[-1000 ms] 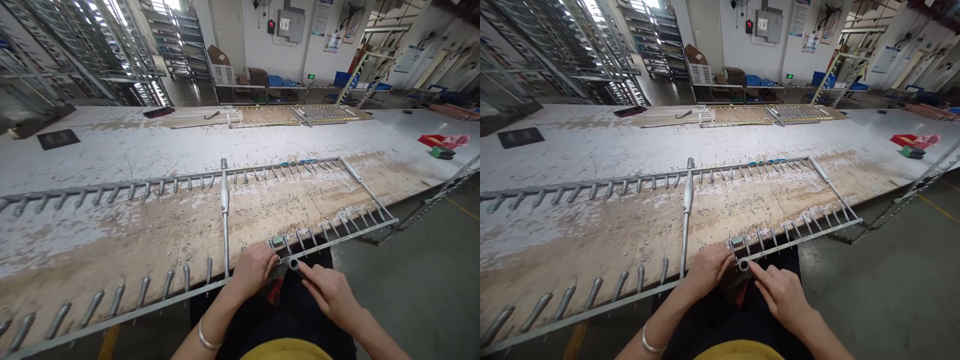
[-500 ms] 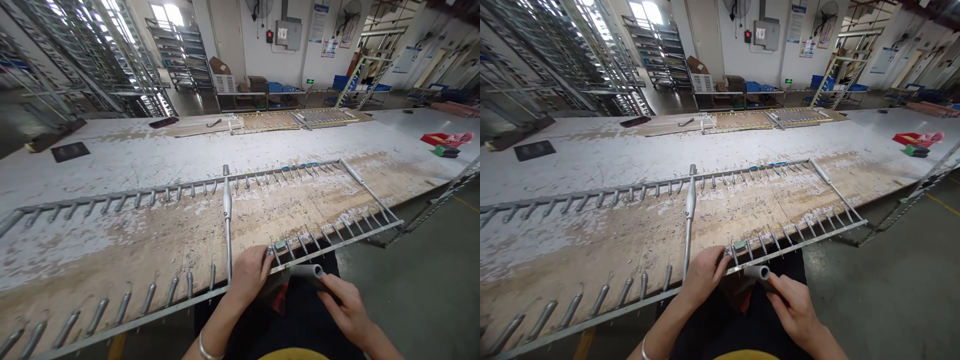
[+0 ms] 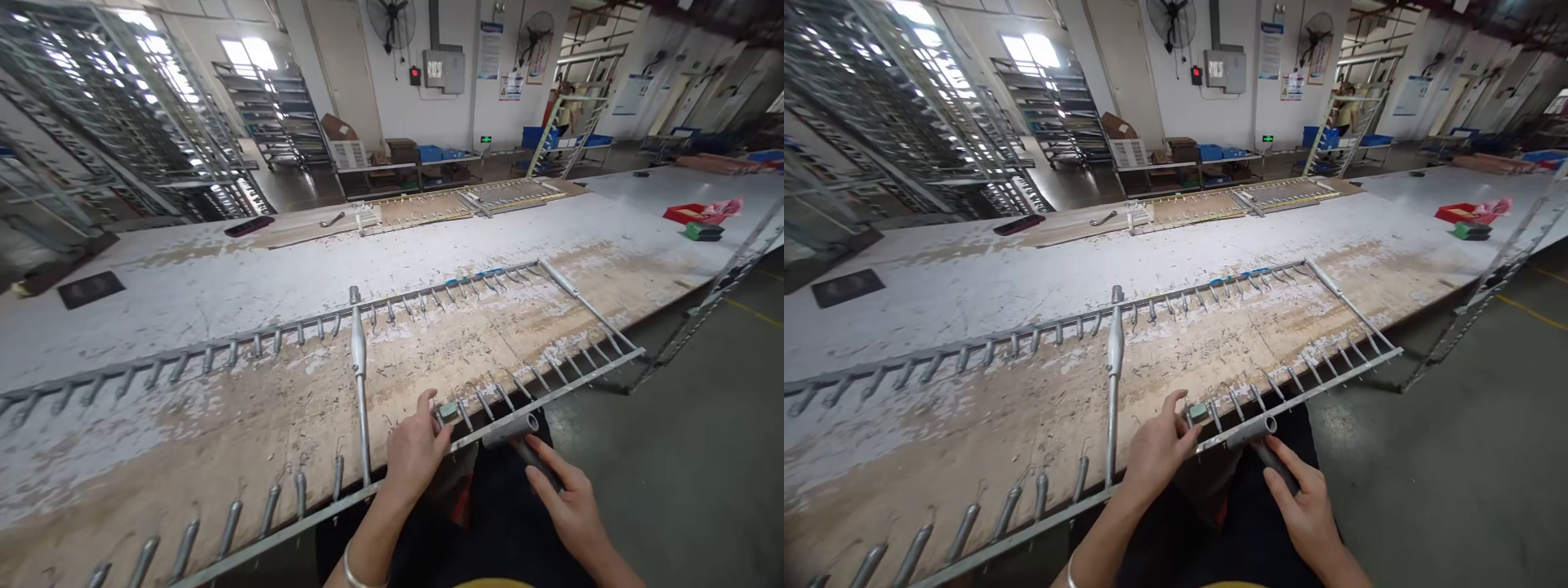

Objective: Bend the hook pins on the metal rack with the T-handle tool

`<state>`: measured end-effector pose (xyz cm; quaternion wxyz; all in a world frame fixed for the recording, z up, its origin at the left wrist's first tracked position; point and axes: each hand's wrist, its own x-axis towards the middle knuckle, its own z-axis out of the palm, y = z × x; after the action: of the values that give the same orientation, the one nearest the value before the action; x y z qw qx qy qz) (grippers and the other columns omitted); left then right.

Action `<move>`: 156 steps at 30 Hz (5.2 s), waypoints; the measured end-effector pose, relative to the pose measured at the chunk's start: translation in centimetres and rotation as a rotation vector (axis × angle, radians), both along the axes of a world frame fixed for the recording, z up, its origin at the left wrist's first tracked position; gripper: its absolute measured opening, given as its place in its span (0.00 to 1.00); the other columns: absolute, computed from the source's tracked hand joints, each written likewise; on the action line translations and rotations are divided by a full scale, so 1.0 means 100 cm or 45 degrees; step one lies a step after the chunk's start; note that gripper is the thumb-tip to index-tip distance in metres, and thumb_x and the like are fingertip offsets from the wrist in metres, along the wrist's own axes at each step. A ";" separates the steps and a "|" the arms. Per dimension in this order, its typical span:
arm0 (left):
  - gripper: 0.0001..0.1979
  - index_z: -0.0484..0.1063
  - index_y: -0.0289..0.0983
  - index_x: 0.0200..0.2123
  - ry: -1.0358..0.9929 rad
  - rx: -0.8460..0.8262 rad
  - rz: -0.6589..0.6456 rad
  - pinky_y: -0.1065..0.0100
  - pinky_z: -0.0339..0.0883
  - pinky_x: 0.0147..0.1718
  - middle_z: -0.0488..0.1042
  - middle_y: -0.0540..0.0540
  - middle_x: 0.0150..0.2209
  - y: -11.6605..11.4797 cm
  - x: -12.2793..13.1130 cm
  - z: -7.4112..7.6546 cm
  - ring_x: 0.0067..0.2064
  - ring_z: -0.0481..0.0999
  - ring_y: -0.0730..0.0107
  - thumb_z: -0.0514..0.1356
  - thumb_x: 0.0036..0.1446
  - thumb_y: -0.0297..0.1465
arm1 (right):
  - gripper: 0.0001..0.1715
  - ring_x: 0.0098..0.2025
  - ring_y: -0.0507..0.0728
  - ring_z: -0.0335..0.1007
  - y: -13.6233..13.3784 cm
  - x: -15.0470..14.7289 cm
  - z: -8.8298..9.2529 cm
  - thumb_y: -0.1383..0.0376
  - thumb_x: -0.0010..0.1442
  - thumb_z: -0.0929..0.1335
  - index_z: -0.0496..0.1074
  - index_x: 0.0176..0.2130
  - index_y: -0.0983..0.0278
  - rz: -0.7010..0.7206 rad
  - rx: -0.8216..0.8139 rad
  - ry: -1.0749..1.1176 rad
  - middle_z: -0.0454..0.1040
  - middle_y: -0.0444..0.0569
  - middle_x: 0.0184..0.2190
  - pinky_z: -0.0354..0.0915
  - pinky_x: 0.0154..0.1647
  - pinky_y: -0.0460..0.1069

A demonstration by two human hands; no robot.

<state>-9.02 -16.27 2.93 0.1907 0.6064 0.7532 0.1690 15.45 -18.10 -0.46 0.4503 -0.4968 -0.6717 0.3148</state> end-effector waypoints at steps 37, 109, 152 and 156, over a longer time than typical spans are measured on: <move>0.11 0.72 0.40 0.34 -0.043 0.265 -0.425 0.69 0.62 0.34 0.76 0.49 0.32 0.001 0.014 -0.012 0.35 0.74 0.68 0.51 0.64 0.34 | 0.23 0.27 0.53 0.71 0.027 0.013 0.064 0.67 0.67 0.62 0.65 0.60 0.61 0.391 0.461 -0.695 0.74 0.46 0.28 0.66 0.27 0.46; 0.08 0.71 0.39 0.38 -0.170 0.419 -0.580 0.68 0.63 0.36 0.74 0.47 0.34 -0.001 0.008 -0.017 0.37 0.72 0.67 0.52 0.64 0.30 | 0.23 0.27 0.53 0.73 0.027 -0.002 0.089 0.69 0.65 0.64 0.66 0.59 0.58 0.426 0.519 -0.520 0.76 0.46 0.31 0.67 0.28 0.45; 0.12 0.71 0.38 0.31 0.079 0.468 -0.542 0.71 0.56 0.28 0.72 0.48 0.28 0.002 0.014 -0.024 0.30 0.70 0.70 0.51 0.65 0.31 | 0.23 0.26 0.54 0.70 0.018 -0.008 0.075 0.71 0.66 0.62 0.64 0.60 0.61 0.480 0.594 -0.641 0.72 0.47 0.27 0.64 0.25 0.47; 0.12 0.70 0.38 0.30 0.127 0.463 -0.527 0.70 0.55 0.28 0.72 0.48 0.27 0.001 0.015 -0.023 0.30 0.70 0.69 0.51 0.65 0.31 | 0.23 0.25 0.53 0.69 0.017 -0.007 0.075 0.70 0.66 0.63 0.65 0.59 0.61 0.494 0.530 -0.644 0.72 0.46 0.27 0.63 0.26 0.47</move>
<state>-7.53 -16.14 0.66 0.0721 0.7793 0.5790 0.2286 14.75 -16.44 7.02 0.2935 -0.3203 -0.8929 0.1186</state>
